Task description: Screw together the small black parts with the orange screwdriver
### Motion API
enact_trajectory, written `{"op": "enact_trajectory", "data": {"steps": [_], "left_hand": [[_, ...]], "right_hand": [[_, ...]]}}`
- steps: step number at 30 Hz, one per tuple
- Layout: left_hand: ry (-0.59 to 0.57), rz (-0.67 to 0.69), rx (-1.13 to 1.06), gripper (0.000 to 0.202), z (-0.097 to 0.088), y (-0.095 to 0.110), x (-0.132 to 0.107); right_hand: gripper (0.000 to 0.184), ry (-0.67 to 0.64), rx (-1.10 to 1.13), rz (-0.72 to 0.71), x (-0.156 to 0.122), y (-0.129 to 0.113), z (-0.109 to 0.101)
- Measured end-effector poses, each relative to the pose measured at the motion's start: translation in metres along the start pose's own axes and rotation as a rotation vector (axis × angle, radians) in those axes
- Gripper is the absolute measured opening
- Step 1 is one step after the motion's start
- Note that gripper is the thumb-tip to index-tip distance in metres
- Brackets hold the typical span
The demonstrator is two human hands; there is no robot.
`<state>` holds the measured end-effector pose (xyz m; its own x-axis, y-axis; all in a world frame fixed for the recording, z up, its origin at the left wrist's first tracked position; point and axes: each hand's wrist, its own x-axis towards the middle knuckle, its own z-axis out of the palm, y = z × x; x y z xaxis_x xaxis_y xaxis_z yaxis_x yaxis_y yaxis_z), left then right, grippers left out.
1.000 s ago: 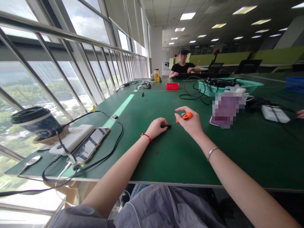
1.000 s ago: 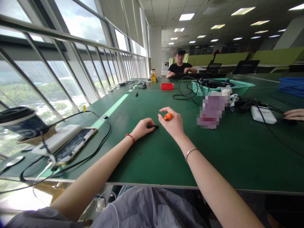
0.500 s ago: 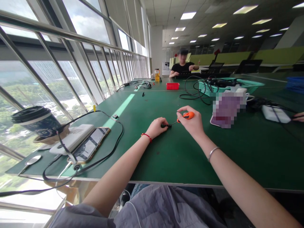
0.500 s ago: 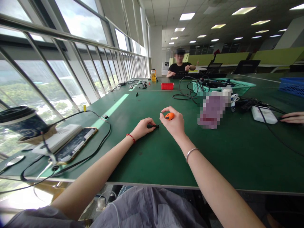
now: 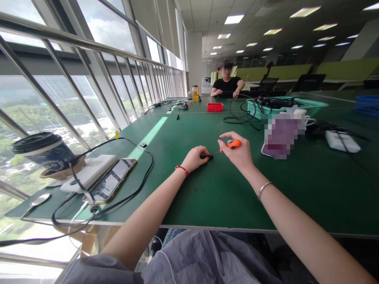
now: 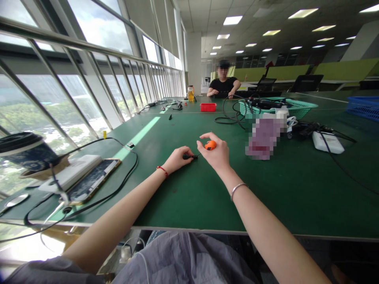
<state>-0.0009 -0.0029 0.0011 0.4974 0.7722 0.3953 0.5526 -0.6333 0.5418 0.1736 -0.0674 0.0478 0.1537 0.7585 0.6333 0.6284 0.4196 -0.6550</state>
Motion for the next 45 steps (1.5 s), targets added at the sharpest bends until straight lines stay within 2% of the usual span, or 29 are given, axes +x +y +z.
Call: {"op": "enact_trajectory", "data": {"steps": [5,7,10,12,17,20,25,29,31,33,37,45], "left_hand": [[-0.003,-0.003,0.009,0.004,-0.001,0.001,0.000],[-0.002,-0.001,0.015,0.004,-0.001,0.002,0.000],[-0.003,0.001,0.012,0.004,-0.001,0.002,0.000],[-0.006,0.003,0.007,0.004,-0.001,0.001,0.000],[-0.016,0.015,-0.008,0.005,-0.002,0.001,0.001],[-0.017,0.014,-0.011,0.005,-0.002,0.002,0.000],[-0.022,0.024,-0.018,0.004,-0.002,0.000,0.000],[-0.024,0.032,-0.027,0.002,-0.001,-0.003,0.000],[-0.025,0.034,-0.033,0.002,-0.001,-0.003,0.000],[-0.033,0.035,-0.043,0.002,-0.002,-0.001,0.000],[-0.038,0.023,-0.093,0.003,-0.003,-0.001,0.000],[-0.059,-0.056,-0.331,0.009,0.001,-0.008,0.002]], "right_hand": [[0.021,-0.013,0.019,-0.006,0.000,-0.001,0.000],[0.032,0.022,0.034,-0.048,0.002,0.001,0.001],[0.058,0.097,0.062,-0.108,0.003,0.003,0.002],[0.064,0.111,0.045,-0.094,0.002,0.002,0.002],[0.033,0.043,0.006,0.031,0.000,-0.002,0.000],[0.026,0.028,0.022,0.039,-0.001,-0.004,-0.001],[0.024,0.032,0.032,0.007,-0.001,-0.003,0.000],[0.048,0.101,0.080,-0.044,0.001,0.000,0.002],[0.054,0.126,0.067,-0.053,0.001,0.002,0.002],[0.050,0.113,0.031,-0.033,0.001,0.002,0.002],[0.029,0.028,0.008,0.018,0.000,0.000,0.000],[0.020,-0.008,0.041,-0.017,0.000,-0.003,0.000]]}}
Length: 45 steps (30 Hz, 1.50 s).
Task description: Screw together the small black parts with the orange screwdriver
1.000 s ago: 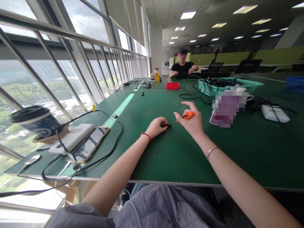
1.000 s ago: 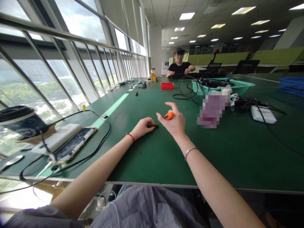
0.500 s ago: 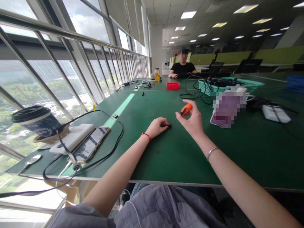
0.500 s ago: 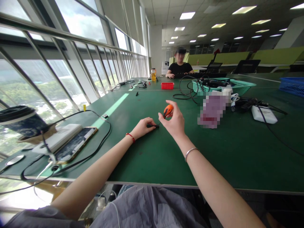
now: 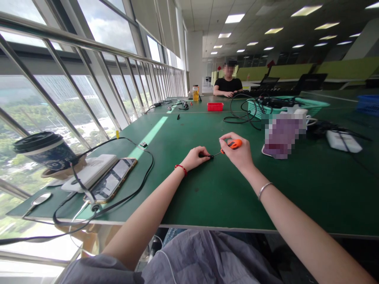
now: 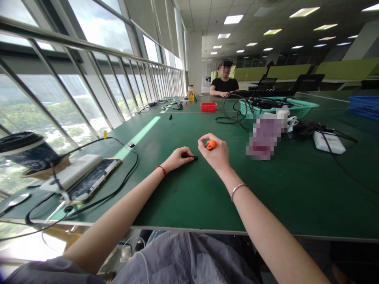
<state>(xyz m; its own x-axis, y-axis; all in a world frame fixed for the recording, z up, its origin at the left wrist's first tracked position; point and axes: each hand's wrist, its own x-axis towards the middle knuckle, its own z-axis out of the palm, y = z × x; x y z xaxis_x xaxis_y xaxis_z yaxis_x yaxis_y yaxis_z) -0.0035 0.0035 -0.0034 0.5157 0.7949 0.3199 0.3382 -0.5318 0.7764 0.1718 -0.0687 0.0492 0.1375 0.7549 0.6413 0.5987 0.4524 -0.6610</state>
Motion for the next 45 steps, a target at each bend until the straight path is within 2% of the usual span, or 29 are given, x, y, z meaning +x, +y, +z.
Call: {"op": "enact_trajectory", "data": {"steps": [3,8,10,13,18,20,23,25,30,35,36,39,41,43,45], "left_hand": [[0.013,-0.018,0.001,0.008,0.0011,0.0008,0.0003],[0.024,-0.007,0.007,0.009,0.0021,0.0013,0.0000],[0.021,0.003,0.013,0.009,0.0020,0.0006,-0.0002],[0.020,0.014,0.033,0.008,0.0016,-0.0006,-0.0004],[0.026,0.030,0.066,0.006,0.0011,-0.0004,-0.0010],[0.027,0.029,0.075,0.006,0.0011,0.0000,-0.0009],[0.029,0.030,0.081,0.006,0.0012,0.0000,-0.0004],[0.029,0.032,0.082,0.006,0.0012,-0.0003,0.0000],[0.021,0.029,0.092,0.006,0.0009,-0.0008,-0.0002],[0.025,0.029,0.118,0.005,0.0010,-0.0003,-0.0005],[0.025,0.030,0.118,0.005,0.0011,-0.0002,-0.0005],[0.026,0.036,0.113,0.005,0.0012,-0.0007,-0.0001],[0.026,0.037,0.115,0.005,0.0012,-0.0011,0.0001],[0.022,0.036,0.122,0.004,0.0010,-0.0013,0.0001],[0.021,0.034,0.122,0.004,0.0008,-0.0010,0.0000]], "right_hand": [[0.020,0.018,-0.004,-0.004,-0.0002,0.0010,-0.0001],[0.048,0.118,0.019,-0.123,-0.0002,0.0044,0.0014],[0.044,0.097,0.004,-0.112,-0.0006,0.0035,0.0017],[0.026,0.048,-0.023,-0.033,-0.0018,-0.0001,0.0012],[0.022,0.043,-0.021,-0.007,-0.0027,-0.0004,0.0009],[0.026,0.053,-0.008,-0.042,-0.0022,0.0020,0.0015],[0.044,0.090,0.012,-0.120,-0.0011,0.0046,0.0022],[0.048,0.107,-0.004,-0.128,-0.0007,0.0044,0.0019],[0.025,0.040,-0.049,-0.020,-0.0019,-0.0004,0.0001],[0.019,-0.008,-0.009,-0.037,-0.0028,-0.0027,0.0000],[0.021,-0.003,-0.005,-0.052,-0.0027,-0.0022,0.0001],[0.048,0.053,-0.003,-0.109,-0.0019,0.0005,0.0003],[0.058,0.080,-0.020,-0.119,-0.0014,0.0021,0.0004],[0.051,0.069,-0.050,-0.086,-0.0013,0.0023,0.0006],[0.036,0.035,-0.062,-0.033,-0.0015,0.0012,0.0008]]}}
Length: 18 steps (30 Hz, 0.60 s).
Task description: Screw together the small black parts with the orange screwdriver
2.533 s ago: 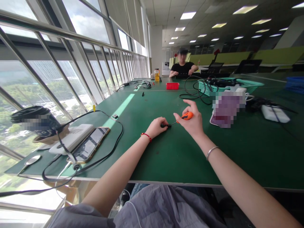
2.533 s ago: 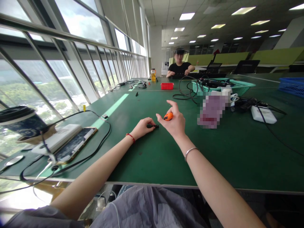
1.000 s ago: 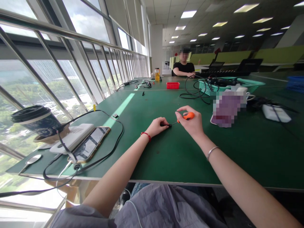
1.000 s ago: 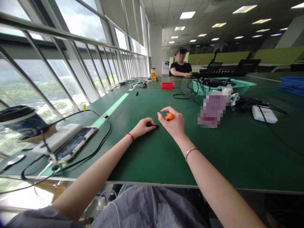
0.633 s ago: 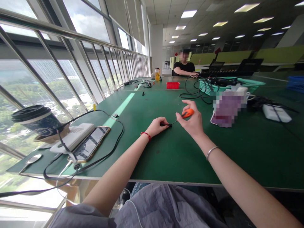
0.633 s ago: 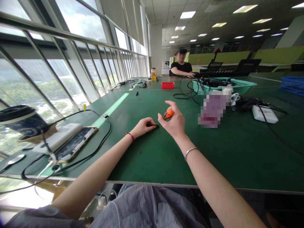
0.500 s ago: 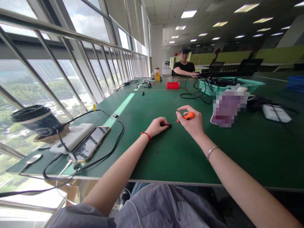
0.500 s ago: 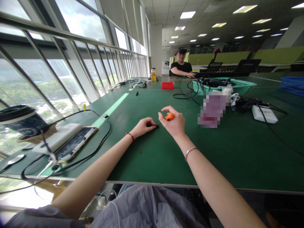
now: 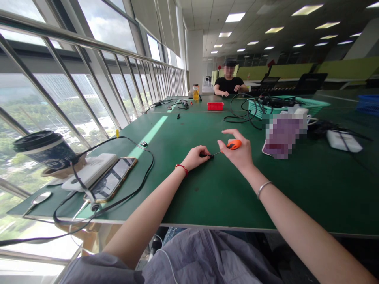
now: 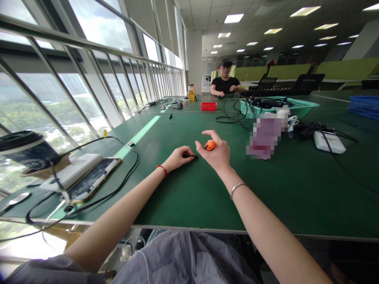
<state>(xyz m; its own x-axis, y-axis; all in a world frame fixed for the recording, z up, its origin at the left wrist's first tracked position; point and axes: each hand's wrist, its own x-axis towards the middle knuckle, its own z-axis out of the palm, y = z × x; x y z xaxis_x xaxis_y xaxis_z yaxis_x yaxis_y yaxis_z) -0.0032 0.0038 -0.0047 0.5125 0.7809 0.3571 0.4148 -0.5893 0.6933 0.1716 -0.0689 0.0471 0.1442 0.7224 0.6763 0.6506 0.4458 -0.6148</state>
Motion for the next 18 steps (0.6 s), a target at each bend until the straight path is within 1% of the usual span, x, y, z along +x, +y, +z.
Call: {"op": "enact_trajectory", "data": {"steps": [1,3,6,7,10,12,14,16,18], "left_hand": [[0.000,0.000,-0.002,0.004,-0.0001,0.0002,-0.0001],[0.002,-0.002,-0.005,0.004,-0.0001,0.0007,-0.0001],[0.002,-0.005,-0.007,0.005,0.0001,0.0013,0.0000],[0.002,-0.006,-0.005,0.005,0.0002,0.0013,0.0001],[0.002,-0.005,0.000,0.005,0.0003,0.0009,0.0004],[0.001,-0.001,-0.001,0.005,0.0003,0.0005,0.0005],[0.000,0.002,-0.005,0.005,0.0001,0.0005,0.0004],[0.002,0.002,0.002,0.004,-0.0003,0.0012,0.0002],[0.003,0.005,0.026,0.004,-0.0010,0.0028,-0.0002]], "right_hand": [[0.030,-0.016,0.005,0.022,-0.0001,-0.0009,0.0001],[0.023,-0.036,0.026,0.044,-0.0003,-0.0024,0.0003],[0.021,-0.037,0.041,0.032,-0.0007,-0.0020,0.0008],[0.026,-0.025,0.048,0.023,-0.0007,-0.0012,0.0010],[0.053,0.040,0.079,-0.024,-0.0007,0.0015,0.0017],[0.061,0.077,0.074,-0.052,-0.0005,0.0020,0.0017],[0.055,0.077,0.040,-0.044,-0.0004,0.0012,0.0011],[0.040,0.051,0.020,-0.003,-0.0005,-0.0003,0.0002],[0.029,0.021,0.028,0.029,-0.0007,-0.0016,-0.0005]]}}
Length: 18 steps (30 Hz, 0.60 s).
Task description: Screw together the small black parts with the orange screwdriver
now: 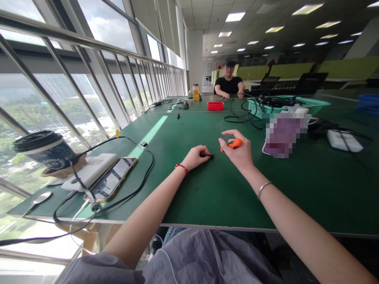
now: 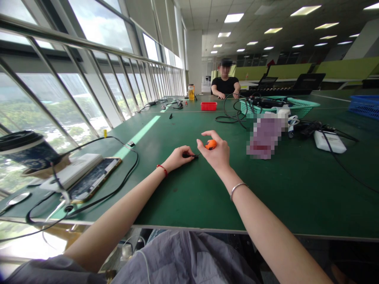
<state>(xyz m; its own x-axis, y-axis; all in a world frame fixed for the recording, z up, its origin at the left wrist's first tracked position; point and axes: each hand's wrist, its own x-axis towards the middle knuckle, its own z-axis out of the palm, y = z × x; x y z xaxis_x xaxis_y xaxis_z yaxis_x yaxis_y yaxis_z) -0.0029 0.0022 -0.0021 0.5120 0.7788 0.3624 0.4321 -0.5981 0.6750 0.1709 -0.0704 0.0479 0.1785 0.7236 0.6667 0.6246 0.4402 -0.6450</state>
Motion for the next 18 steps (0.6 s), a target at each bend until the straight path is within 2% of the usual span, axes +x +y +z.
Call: {"op": "enact_trajectory", "data": {"steps": [9,11,15,18], "left_hand": [[-0.010,0.051,0.134,0.001,-0.0026,0.0058,-0.0007],[-0.007,0.055,0.128,0.001,-0.0022,0.0050,-0.0006],[-0.005,0.050,0.126,0.001,-0.0016,0.0038,-0.0007],[-0.005,0.050,0.115,0.002,-0.0015,0.0034,-0.0008]], "right_hand": [[0.022,-0.071,0.031,-0.043,-0.0016,-0.0024,0.0010],[0.027,-0.036,0.033,-0.050,-0.0014,-0.0009,0.0016],[0.050,0.067,0.046,-0.132,0.0005,0.0041,0.0021],[0.050,0.082,0.019,-0.133,0.0010,0.0043,0.0015]]}}
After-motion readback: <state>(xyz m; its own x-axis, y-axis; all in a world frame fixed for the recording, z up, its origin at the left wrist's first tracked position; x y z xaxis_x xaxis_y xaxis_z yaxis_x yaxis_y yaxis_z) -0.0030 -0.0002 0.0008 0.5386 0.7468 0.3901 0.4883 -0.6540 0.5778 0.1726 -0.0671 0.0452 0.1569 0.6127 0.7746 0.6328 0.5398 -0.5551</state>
